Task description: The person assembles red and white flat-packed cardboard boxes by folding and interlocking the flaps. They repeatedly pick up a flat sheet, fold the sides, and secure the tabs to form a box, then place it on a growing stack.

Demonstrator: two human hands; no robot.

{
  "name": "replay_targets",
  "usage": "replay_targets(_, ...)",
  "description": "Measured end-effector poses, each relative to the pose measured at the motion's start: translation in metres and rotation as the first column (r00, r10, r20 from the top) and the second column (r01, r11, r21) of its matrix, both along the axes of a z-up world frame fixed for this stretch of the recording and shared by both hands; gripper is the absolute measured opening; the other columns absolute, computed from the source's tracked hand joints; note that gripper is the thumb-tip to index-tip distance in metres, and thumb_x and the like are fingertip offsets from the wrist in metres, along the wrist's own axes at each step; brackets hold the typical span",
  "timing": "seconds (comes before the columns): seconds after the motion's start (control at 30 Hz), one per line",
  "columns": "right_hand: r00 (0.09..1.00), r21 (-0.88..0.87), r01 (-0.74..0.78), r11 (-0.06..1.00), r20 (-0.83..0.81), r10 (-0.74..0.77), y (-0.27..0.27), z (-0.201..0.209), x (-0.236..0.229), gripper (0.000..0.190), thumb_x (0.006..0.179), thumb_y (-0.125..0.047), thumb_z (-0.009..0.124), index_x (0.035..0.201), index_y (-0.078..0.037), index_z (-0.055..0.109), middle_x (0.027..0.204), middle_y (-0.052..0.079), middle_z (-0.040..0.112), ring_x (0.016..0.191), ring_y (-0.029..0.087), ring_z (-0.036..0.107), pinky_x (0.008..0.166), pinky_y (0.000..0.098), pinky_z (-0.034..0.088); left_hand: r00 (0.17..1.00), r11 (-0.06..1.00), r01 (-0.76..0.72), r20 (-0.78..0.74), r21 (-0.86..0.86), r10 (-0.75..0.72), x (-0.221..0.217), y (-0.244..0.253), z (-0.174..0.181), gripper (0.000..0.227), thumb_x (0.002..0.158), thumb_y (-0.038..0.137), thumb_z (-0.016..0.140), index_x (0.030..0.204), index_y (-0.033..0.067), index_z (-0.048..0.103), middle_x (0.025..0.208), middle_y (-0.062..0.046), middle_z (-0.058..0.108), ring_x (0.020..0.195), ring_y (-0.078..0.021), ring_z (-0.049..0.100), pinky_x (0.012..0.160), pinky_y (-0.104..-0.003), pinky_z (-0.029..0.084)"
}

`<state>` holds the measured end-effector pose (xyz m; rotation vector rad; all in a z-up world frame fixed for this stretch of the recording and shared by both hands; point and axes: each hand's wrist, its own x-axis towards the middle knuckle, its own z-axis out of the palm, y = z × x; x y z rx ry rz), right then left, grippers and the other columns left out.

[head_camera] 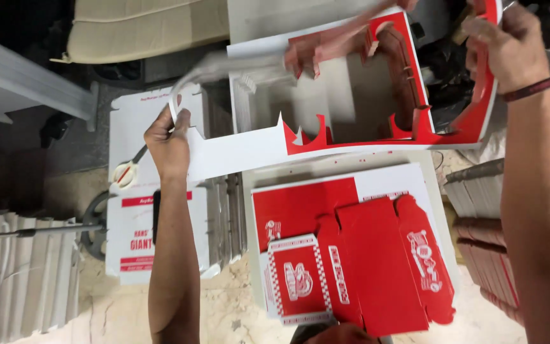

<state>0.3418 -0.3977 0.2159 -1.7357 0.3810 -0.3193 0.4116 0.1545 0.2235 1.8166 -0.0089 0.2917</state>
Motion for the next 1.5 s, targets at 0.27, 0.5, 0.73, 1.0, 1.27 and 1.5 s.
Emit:
replay_targets(0.27, 0.999, -0.402, -0.024, 0.915, 0.022, 0.036, -0.072, -0.191, 0.097, 0.024, 0.122, -0.007, 0.091, 0.112, -0.015, 0.071, 0.103, -0.005, 0.063, 0.087, 0.004, 0.051, 0.068, 0.0295, 0.041, 0.984, 0.998, -0.014, -0.178, -0.066, 0.002, 0.067, -0.018, -0.196, 0.030, 0.094, 0.011, 0.074, 0.124, 0.0081, 0.075, 0.109, 0.004, 0.074, 0.098, -0.0029, 0.062, 0.091, -0.018, 0.052)
replay_targets(0.5, 0.972, -0.583, -0.032, 0.812, -0.208, -0.111, -0.018, -0.192, 0.068, 0.070, 0.111, -0.049, 0.054, 0.165, -0.024, 0.019, 0.153, 0.032, 0.035, 0.138, 0.045, 0.037, 0.109, 0.0558, 0.036, 1.000, 0.624, -0.021, 0.010, 0.781, 0.021, 0.050, -0.031, -0.196, 0.080, 0.107, 0.063, 0.036, 0.164, 0.0102, 0.016, 0.156, -0.025, 0.037, 0.137, -0.0458, 0.041, 0.104, -0.065, 0.041)
replay_targets(0.73, 0.844, -0.801, -0.493, -0.339, -0.536, 0.038, 0.008, -0.176, -0.014, 0.119, 0.060, -0.112, 0.015, 0.149, -0.042, 0.053, 0.172, -0.014, 0.044, 0.169, 0.024, 0.031, 0.133, 0.0697, -0.001, 0.670, -0.081, 0.491, -0.435, 0.868, -0.602, 0.032, -0.041, -0.171, 0.143, 0.065, 0.085, 0.079, 0.166, 0.0213, -0.002, 0.170, -0.015, -0.002, 0.155, -0.0348, -0.002, 0.120, -0.061, -0.008)
replay_targets(1.0, 0.883, -0.856, -0.329, -0.399, -0.428, 0.191, -0.010, -0.221, -0.032, 0.050, 0.077, -0.057, 0.060, 0.120, -0.036, 0.072, 0.146, -0.014, 0.062, 0.154, 0.017, 0.050, 0.132, 0.0684, 0.022, 0.649, -0.135, 0.424, -0.404, 0.896, -0.644, 0.032, -0.039, -0.174, 0.125, 0.066, 0.049, 0.088, 0.165, 0.0154, 0.018, 0.123, -0.010, 0.060, 0.119, -0.0291, 0.057, 0.124, -0.065, 0.005)
replay_targets(1.27, 0.788, -0.743, -0.514, -0.429, -0.607, 0.107, -0.024, -0.228, -0.024, 0.056, 0.071, -0.074, 0.066, 0.120, -0.047, 0.069, 0.150, -0.017, 0.057, 0.162, 0.018, 0.038, 0.131, 0.0631, 0.020, 0.627, -0.195, 0.573, -0.579, 0.796, -0.521, 0.034, -0.056, -0.155, 0.108, 0.080, 0.039, 0.082, 0.165, 0.0148, 0.019, 0.124, -0.012, 0.067, 0.121, -0.0317, 0.061, 0.127, -0.057, 0.004)
replay_targets(1.5, 0.967, -0.944, -0.202, 0.261, -0.149, 0.208, 0.019, -0.162, -0.167, 0.068, 0.098, -0.036, 0.082, 0.153, 0.000, 0.068, 0.145, 0.034, 0.065, 0.131, 0.051, 0.054, 0.092, 0.0661, 0.039, 0.880, 0.356, 0.318, -0.135, 0.879, -0.455, -0.081, -0.032, -0.121, 0.105, 0.096, 0.059, 0.077, 0.166, 0.0138, 0.015, 0.171, -0.017, 0.016, 0.159, -0.0402, 0.018, 0.128, -0.063, 0.014)
